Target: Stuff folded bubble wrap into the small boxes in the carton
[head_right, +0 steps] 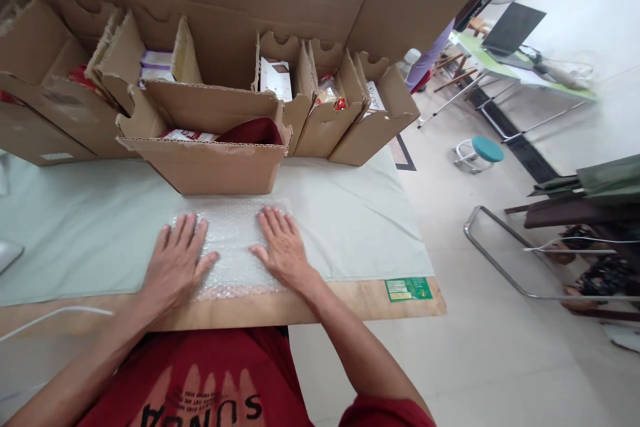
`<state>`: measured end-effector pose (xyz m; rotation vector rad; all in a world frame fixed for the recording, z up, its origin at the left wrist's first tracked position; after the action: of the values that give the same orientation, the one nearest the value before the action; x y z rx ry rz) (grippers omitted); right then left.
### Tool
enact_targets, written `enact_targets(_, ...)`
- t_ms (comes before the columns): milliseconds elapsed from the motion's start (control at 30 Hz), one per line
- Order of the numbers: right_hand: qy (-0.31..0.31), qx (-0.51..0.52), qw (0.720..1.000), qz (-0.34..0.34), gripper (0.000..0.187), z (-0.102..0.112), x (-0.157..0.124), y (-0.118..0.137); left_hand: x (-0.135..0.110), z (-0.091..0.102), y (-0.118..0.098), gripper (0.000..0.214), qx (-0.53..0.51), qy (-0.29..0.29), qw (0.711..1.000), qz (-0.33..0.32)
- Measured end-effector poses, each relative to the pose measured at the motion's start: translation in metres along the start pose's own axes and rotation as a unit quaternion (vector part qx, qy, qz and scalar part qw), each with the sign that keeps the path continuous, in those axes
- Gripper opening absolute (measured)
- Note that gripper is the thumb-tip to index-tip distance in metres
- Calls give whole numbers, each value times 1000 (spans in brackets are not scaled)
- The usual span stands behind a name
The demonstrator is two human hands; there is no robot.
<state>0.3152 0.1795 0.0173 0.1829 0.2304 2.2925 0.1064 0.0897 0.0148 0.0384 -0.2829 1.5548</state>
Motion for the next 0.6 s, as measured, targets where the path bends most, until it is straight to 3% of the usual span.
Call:
enact_targets(100, -24, -27, 997, -74, 68, 11, -21, -37, -11, 11, 20, 69, 6, -23, 998, 55)
enact_targets(167, -44, -34, 994, -98, 67, 19, -25, -40, -9, 18, 14, 70, 1, -35, 998, 57)
enact_targets(267, -57, -20, 997, -53, 65, 21, -9, -9, 8, 21, -15, 67, -18, -37, 999, -1)
enact_targets(367, -5, 3, 999, 34, 62, 9, 20, 29, 26, 12, -33, 66, -24, -12, 998, -52)
enact_targets(467, 33, 3, 998, 53, 63, -1, 31, 31, 32, 1, -20, 66, -9, 11, 999, -43)
enact_targets(600, -1, -21, 999, -47, 63, 11, 2, -9, 16, 2, 12, 69, 13, -1, 1000, 5)
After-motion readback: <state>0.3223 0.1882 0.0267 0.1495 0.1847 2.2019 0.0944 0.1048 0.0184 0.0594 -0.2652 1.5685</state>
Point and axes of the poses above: each hand's wrist, its own x-axis towards the middle knuckle, its own z-axis out of the back of the hand, y = z × x, the point moved 5 cm from there along x, towards the middle knuckle, and after that the axes turned 1 degree about -y, right-handed, at the moved point
